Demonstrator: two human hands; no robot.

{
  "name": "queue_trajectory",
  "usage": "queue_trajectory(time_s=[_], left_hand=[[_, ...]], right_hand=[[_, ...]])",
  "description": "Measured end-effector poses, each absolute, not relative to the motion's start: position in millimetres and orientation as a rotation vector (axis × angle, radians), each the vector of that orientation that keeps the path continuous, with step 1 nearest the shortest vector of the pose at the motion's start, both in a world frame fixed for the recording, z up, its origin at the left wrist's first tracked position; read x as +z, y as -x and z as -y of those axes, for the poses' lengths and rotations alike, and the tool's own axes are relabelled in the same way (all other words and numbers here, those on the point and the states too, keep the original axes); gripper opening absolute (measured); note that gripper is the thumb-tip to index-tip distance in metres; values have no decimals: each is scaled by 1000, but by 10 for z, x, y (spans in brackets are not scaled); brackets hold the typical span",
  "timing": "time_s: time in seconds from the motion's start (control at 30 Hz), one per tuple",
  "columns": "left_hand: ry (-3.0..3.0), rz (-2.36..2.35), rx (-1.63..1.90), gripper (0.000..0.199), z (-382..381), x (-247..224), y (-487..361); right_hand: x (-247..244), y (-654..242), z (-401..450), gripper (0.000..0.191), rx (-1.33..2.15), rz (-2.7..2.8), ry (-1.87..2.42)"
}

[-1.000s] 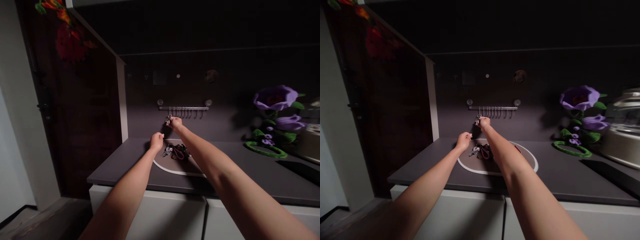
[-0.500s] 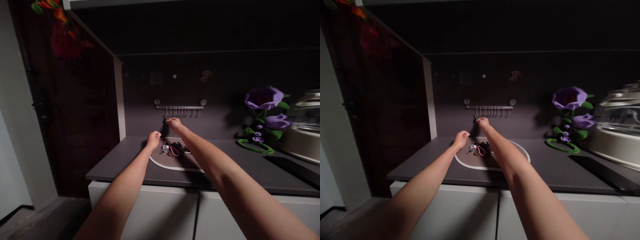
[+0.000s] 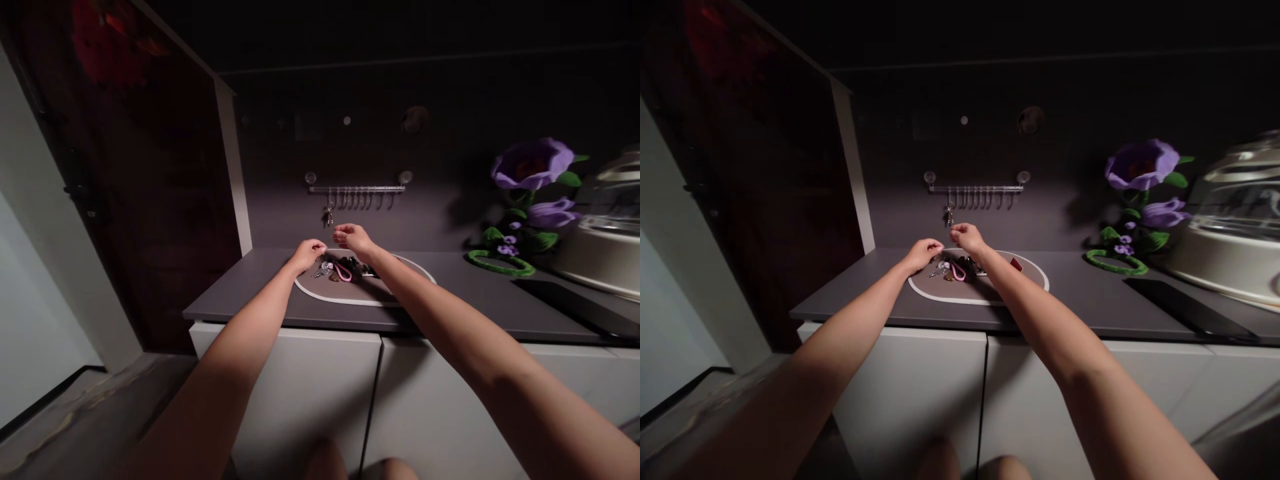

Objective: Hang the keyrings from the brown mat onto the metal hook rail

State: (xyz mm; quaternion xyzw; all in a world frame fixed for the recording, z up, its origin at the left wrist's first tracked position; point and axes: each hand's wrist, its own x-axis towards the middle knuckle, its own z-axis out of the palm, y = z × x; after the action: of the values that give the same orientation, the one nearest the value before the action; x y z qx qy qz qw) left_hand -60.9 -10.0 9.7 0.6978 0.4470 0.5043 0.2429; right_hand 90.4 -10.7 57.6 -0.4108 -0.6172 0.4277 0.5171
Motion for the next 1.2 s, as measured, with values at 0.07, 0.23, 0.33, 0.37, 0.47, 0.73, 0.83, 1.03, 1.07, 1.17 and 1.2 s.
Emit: queue_trajectory(time_s=[0.07,0.23,0.33,0.37,0.47,0.73,0.83,1.03,1.07,1.17,1.2], left_hand=[[-1932,-1205,1328,12,125,96,618],[-1998,-1122,1122,13,158,80,659],[-2052,-1111,1020,13,166,80,699],[-2070,-1108,996,14,168,83,713],[-2100,-1087,908,15,171,99,755],[-2099,-1039,844,15,133,81,782],[-2097,-1044,854,13,134,69,766],[-2154,-1103,925,10,151,75,741],[-2158,-1109,936,10,153,77,738],[-2121,-1106,984,10,161,86,728],[-2092,-1102,1006,10,164,91,724]], right_hand=[[439,-963,126,7,903,1590,998],[203,-1104,164,6,427,1972,1098],[172,-1130,189,10,286,2143,1097],[171,-1128,191,11,256,2182,1090],[169,-1110,173,14,173,2266,1100],[151,-1077,101,19,71,2320,1154],[152,-1067,85,18,71,2317,1144],[151,-1065,72,16,103,2303,1131],[151,-1065,70,16,104,2304,1127],[156,-1063,72,16,93,2311,1130],[159,-1062,76,16,89,2313,1134]])
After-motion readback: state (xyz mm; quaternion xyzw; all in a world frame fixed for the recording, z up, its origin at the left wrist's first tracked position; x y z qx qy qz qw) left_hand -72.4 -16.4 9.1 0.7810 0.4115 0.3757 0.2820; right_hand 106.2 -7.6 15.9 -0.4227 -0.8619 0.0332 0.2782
